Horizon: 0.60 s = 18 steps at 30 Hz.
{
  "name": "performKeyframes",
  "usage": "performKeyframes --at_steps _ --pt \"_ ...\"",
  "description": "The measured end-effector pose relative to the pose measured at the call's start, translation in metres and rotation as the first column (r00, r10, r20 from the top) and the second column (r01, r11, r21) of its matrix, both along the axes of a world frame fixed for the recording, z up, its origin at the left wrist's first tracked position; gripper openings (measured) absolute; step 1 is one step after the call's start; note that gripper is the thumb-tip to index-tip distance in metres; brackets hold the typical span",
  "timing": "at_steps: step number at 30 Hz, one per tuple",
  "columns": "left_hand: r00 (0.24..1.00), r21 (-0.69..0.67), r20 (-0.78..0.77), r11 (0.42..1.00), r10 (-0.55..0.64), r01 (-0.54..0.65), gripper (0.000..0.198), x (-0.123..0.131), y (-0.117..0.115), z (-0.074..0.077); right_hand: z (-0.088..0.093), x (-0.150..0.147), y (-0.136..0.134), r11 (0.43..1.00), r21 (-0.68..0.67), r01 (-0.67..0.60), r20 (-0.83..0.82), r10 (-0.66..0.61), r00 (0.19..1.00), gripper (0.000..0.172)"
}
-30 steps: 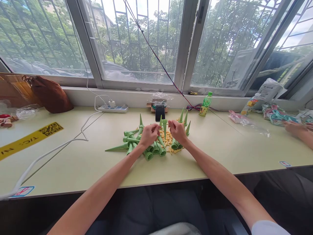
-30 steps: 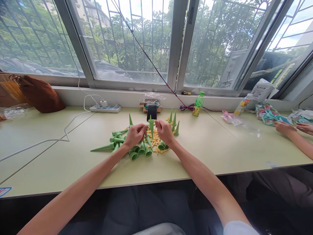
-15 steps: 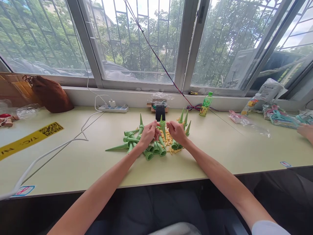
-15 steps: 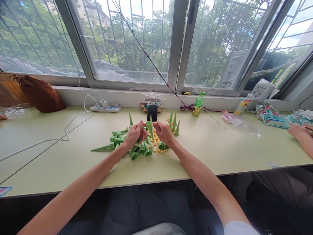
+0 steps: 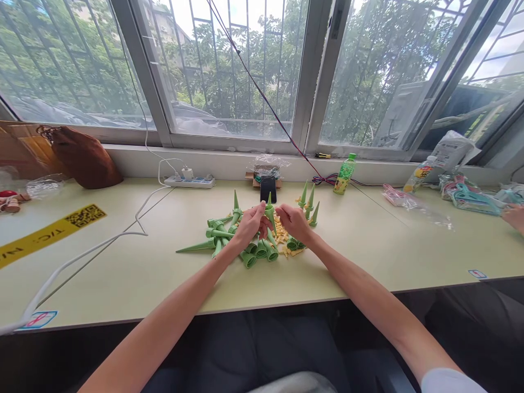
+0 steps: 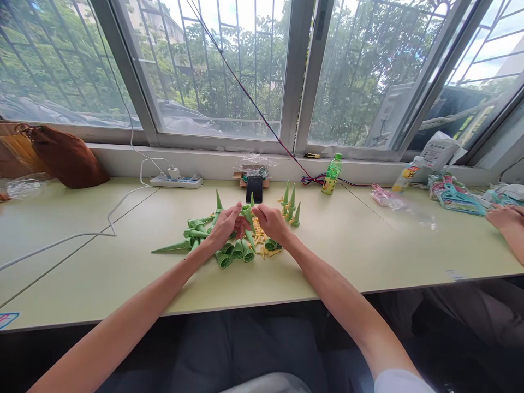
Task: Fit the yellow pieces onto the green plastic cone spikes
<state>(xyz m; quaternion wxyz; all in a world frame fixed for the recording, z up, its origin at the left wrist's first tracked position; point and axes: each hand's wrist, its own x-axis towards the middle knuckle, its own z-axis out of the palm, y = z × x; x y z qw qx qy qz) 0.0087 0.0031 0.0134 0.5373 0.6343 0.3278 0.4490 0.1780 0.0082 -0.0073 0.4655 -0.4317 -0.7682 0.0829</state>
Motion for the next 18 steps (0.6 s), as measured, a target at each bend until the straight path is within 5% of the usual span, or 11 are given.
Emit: performKeyframes --at_steps 18 --pt "1.0 0.133 -0.009 0.991 0.002 -0.001 0.05 0.0003 0.0006 -0.0033 -0.0023 -0.001 0.0042 0.998 0.033 0.044 -0.023 -0.044 0.999 0.043"
